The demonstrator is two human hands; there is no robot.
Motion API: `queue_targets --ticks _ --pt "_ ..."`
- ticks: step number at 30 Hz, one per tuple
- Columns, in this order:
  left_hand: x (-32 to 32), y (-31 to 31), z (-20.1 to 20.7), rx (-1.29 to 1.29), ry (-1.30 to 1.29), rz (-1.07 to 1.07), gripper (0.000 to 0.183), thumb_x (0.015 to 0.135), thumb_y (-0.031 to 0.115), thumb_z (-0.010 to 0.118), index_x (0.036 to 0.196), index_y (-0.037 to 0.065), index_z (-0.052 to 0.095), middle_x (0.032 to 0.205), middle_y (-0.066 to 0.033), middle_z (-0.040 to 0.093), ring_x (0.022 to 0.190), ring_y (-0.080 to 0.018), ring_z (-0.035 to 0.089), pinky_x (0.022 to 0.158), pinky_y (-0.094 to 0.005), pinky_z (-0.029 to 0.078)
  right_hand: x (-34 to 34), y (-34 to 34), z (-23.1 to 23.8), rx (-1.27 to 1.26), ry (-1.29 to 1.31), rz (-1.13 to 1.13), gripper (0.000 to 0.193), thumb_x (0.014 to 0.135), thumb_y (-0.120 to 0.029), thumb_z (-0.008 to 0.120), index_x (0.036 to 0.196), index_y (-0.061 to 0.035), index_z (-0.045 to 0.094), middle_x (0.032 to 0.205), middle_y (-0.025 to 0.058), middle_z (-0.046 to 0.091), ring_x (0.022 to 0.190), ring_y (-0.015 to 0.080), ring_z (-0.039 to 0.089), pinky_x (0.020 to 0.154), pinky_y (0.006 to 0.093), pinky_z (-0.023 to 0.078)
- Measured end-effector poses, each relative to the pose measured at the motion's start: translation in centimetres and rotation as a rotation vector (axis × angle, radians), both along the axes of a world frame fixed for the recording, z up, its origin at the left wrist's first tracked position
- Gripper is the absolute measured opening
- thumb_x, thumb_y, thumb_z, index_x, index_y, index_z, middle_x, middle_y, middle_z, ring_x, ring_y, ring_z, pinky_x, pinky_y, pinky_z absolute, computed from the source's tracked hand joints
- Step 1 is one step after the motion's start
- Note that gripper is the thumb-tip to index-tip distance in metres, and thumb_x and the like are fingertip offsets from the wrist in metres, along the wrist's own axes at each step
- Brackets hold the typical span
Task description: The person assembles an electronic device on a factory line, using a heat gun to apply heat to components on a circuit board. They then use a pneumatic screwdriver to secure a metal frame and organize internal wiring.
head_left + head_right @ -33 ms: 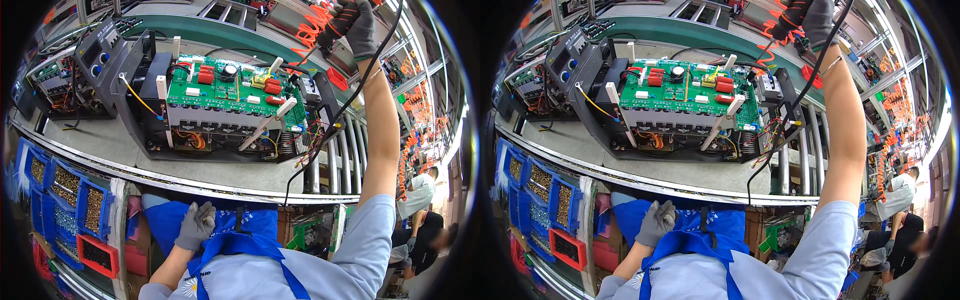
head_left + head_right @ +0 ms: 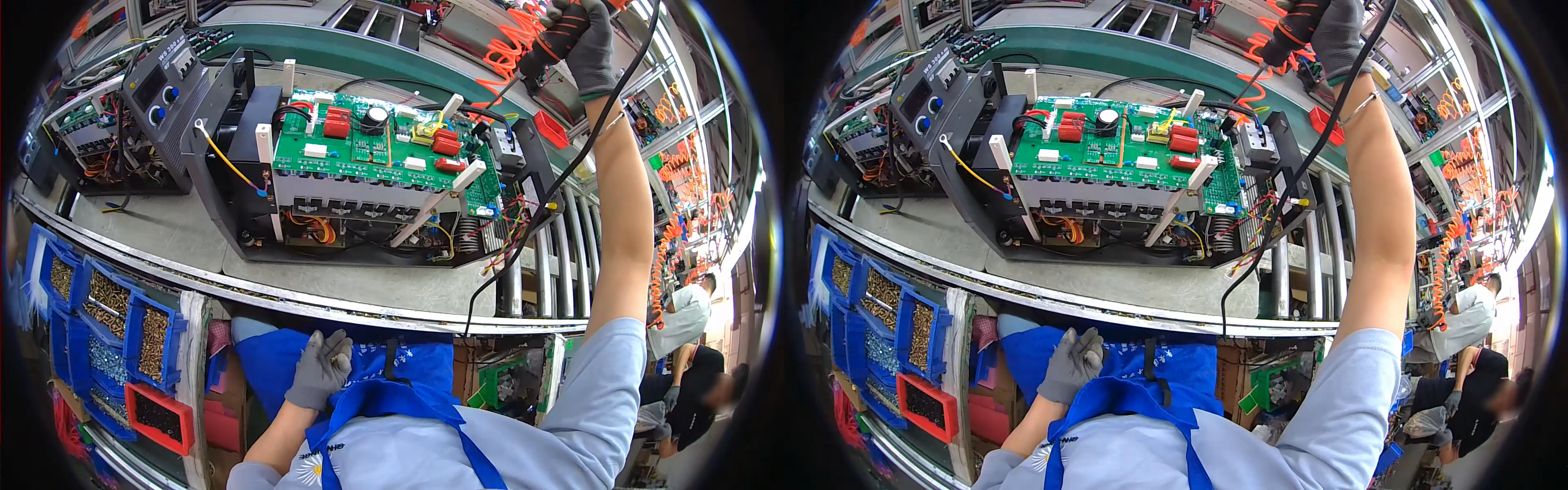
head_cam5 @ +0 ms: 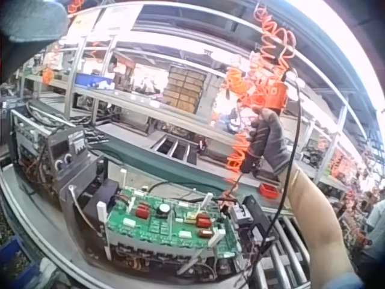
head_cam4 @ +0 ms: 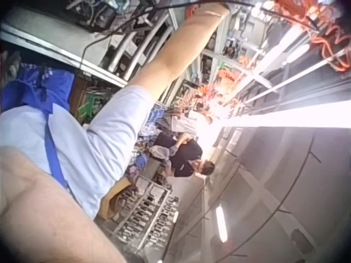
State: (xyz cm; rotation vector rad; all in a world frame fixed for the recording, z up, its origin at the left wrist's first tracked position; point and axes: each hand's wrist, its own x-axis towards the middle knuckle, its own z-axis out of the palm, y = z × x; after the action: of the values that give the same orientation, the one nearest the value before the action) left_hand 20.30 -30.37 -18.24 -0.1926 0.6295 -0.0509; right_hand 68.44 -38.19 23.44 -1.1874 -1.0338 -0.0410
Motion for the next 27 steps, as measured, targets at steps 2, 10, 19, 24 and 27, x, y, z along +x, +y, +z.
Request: queue_targets --ticks 2,10,19,24,27 --pt "0.2 0.1 0.1 0.000 0.019 0.000 0.044 0.096 0.038 0.057 0.111 -0.004 0.061 0.103 -0.0183 0.064 0.090 -0.0256 0.062 0.069 -0.0280 0.053 -0.4 -0.1 0.2 -0.008 0.011 -0.039 0.054 0.087 -0.048 0.063 0.119 -0.0055 0.054 0.079 0.0028 0.058 0.064 0.0155 0.059 0.057 0.0307 0.052" --pt "0.5 0.6 -1.5 -0.060 0.037 0.007 0.051 0.093 0.041 0.061 0.115 -0.005 0.055 0.106 -0.0197 0.062 0.090 -0.0286 0.065 0.068 -0.0348 0.058 2.8 -2.2 1.9 -0.085 0.058 0.211 0.047 0.090 -0.031 0.057 0.122 0.0031 0.049 0.086 0.0069 0.056 0.074 0.0170 0.053 0.067 0.0332 0.047" --pt "1.2 2.6 -1.0 -0.006 0.079 -0.043 0.051 0.094 0.041 0.059 0.116 -0.004 0.055 0.112 -0.0180 0.059 0.091 -0.0252 0.061 0.069 -0.0321 0.055 5.2 -4.3 0.4 0.090 0.212 0.116 0.054 0.088 -0.045 0.061 0.120 -0.0030 0.052 0.077 0.0018 0.055 0.061 0.0137 0.057 0.054 0.0290 0.051" --pt "1.3 3.2 -0.5 -0.022 0.070 -0.053 0.049 0.096 0.042 0.053 0.114 -0.003 0.056 0.108 -0.0165 0.062 0.090 -0.0229 0.061 0.069 -0.0302 0.053 -0.9 -1.8 0.6 0.050 0.059 -0.122 0.054 0.087 -0.044 0.062 0.120 -0.0017 0.050 0.077 0.0020 0.054 0.061 0.0132 0.056 0.054 0.0285 0.051" --pt "1.4 3.1 -0.7 -0.033 0.084 -0.055 0.047 0.097 0.042 0.053 0.112 -0.003 0.058 0.105 -0.0165 0.064 0.090 -0.0235 0.062 0.068 -0.0301 0.053 -1.1 -1.7 0.3 0.063 0.068 -0.106 0.057 0.087 -0.044 0.063 0.120 -0.0008 0.049 0.077 0.0022 0.054 0.062 0.0133 0.056 0.055 0.0290 0.051"
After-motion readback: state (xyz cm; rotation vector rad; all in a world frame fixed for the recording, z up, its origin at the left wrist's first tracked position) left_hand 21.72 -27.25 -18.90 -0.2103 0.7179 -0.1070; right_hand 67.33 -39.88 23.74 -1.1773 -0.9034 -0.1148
